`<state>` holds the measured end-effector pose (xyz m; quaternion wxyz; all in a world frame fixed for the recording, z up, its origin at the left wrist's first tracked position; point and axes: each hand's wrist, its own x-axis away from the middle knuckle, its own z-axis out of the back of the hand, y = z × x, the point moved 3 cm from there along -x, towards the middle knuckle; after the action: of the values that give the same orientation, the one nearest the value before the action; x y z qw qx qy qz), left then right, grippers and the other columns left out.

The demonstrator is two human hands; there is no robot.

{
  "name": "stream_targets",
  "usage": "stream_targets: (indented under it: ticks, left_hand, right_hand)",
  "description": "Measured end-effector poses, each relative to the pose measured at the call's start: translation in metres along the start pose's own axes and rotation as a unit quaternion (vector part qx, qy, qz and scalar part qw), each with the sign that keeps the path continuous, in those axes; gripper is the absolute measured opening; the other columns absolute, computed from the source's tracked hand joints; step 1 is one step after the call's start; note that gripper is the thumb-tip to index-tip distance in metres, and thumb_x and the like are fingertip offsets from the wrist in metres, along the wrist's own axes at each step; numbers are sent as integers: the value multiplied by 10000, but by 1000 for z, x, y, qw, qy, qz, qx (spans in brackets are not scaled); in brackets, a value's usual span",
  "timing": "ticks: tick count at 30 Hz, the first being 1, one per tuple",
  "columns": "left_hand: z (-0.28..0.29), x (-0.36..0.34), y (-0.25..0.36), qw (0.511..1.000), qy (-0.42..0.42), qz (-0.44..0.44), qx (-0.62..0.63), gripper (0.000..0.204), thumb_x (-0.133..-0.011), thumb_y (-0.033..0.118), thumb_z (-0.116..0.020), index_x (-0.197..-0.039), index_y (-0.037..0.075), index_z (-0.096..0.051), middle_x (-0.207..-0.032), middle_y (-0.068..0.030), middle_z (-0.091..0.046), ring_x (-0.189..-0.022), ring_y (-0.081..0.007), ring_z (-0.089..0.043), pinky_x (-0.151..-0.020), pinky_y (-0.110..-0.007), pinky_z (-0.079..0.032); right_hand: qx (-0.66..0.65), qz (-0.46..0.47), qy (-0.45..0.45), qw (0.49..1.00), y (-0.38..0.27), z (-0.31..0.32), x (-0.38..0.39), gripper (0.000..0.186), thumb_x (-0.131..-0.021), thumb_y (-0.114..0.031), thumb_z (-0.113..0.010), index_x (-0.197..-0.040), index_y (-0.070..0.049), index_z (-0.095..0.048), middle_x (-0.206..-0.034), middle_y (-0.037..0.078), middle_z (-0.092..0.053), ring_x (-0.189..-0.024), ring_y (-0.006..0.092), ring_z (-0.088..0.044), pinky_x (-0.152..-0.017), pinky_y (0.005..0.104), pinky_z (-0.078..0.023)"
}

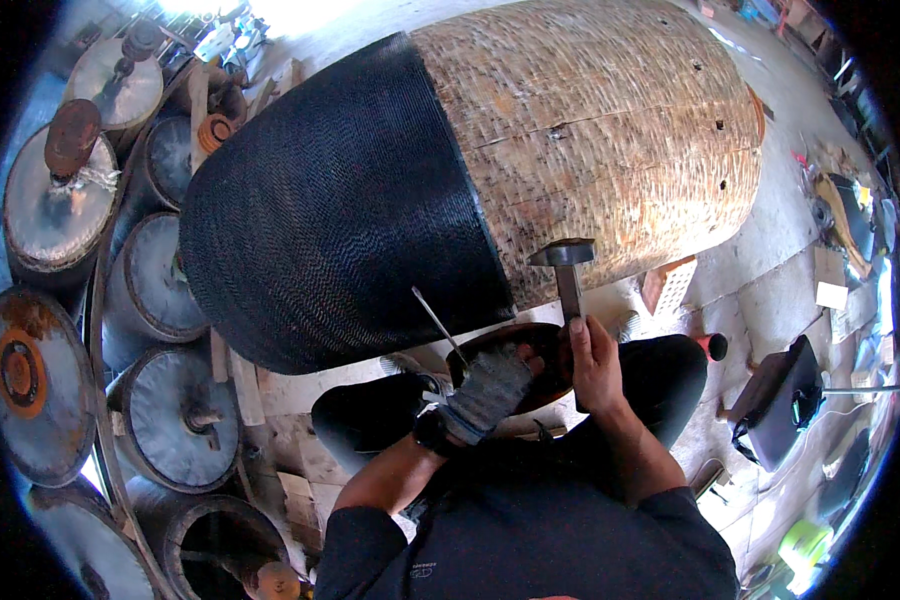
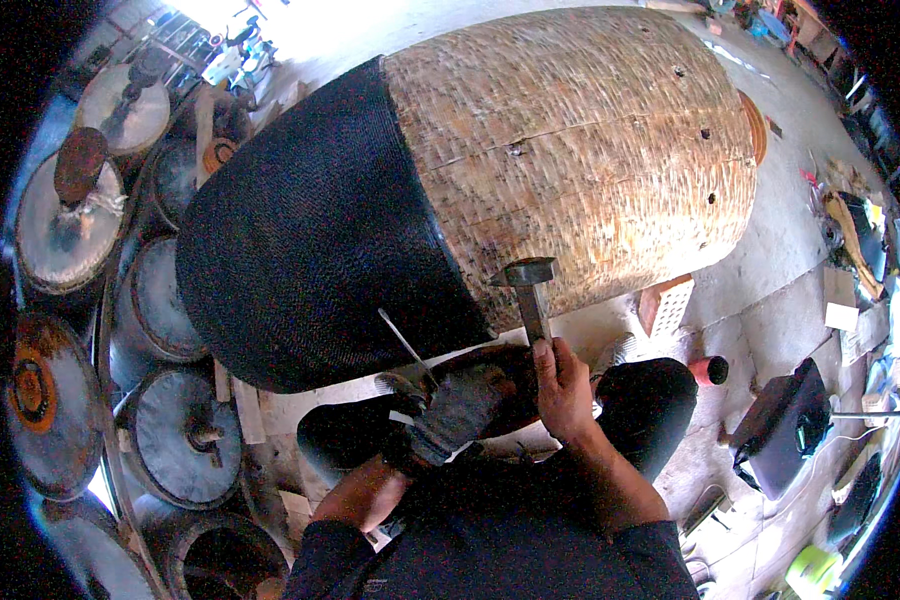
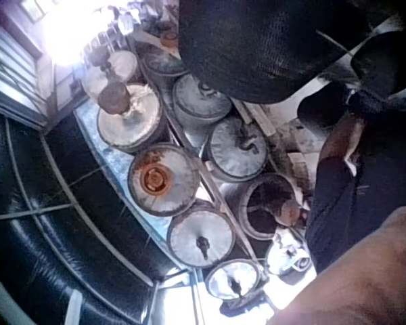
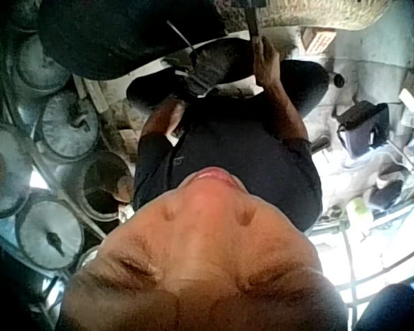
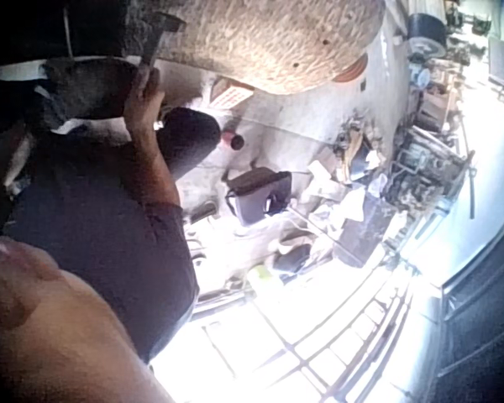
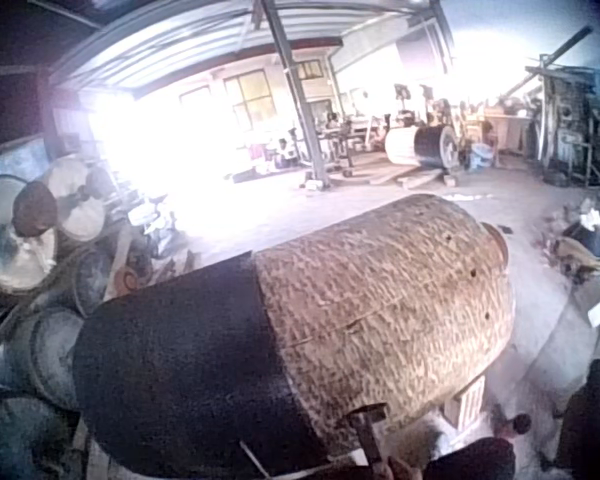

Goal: The person uses a hammer and a metal tool to secure a black mesh-like material onto a large cylindrical wooden object. They then use pliers to pull or adjust the material.

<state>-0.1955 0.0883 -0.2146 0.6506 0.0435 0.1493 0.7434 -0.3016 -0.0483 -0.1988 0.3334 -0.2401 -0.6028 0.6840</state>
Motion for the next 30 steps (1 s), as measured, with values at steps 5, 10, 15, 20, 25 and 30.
stream_targets:
  ticks: [5, 10, 15, 20, 25, 30]
  left_hand:
    - [79, -41, -15, 989, 148, 28, -4, 324, -810, 67, -622, -1128, 105, -677, -1088, -117, -628, -926, -336, -619, -791, -429, -522]
    - [138, -79, -37, 934, 350, 65, -11, 314, -757, -25, -690, -1056, 74, -687, -991, -132, -594, -877, -326, -603, -768, -412, -498]
    - [136, -92, -59, 922, 378, 80, 5, 485, -785, -74, -669, -1245, 51, -578, -978, -135, -640, -870, -287, -624, -795, -403, -505]
    - [135, -93, -58, 931, 353, 84, 19, 624, -733, -76, -700, -1318, 35, -512, -911, -108, -662, -872, -272, -636, -816, -414, -505]
    - [143, -97, -55, 935, 327, 128, 47, 704, -695, -39, -731, -1347, 32, -475, -916, -100, -657, -878, -272, -632, -809, -413, -501]
    - [141, -105, -51, 930, 337, 148, -7, 801, -682, 57, -787, -1389, 12, -415, -924, -121, -621, -847, -296, -605, -743, -449, -493]
  right_hand:
    - [8, -42, -12, 999, 5, 2, -2, 382, -1061, -364, -455, -828, -67, -512, -643, -32, -457, -556, 61, -412, -498, 255, -343]
    - [-49, -44, -15, 998, 1, 0, -7, 353, -1052, -347, -483, -826, -76, -498, -654, -26, -466, -583, 63, -436, -517, 253, -368]
    - [27, 55, -5, 998, -35, -5, -13, 293, -987, -272, -615, -854, -28, -522, -665, 26, -514, -637, 83, -439, -557, 283, -402]
    - [11, 62, -7, 998, -45, -9, -20, 221, -941, -185, -669, -922, 5, -557, -694, 81, -567, -668, 106, -466, -593, 316, -440]
    - [94, 92, -9, 991, -49, -9, -26, 203, -971, -182, -614, -1018, 7, -554, -731, 185, -607, -663, 252, -553, -605, 388, -477]
    - [161, 131, 8, 978, -63, -9, -30, 220, -991, -185, -559, -1122, -14, -519, -762, 266, -631, -734, 511, -614, -603, 500, -508]
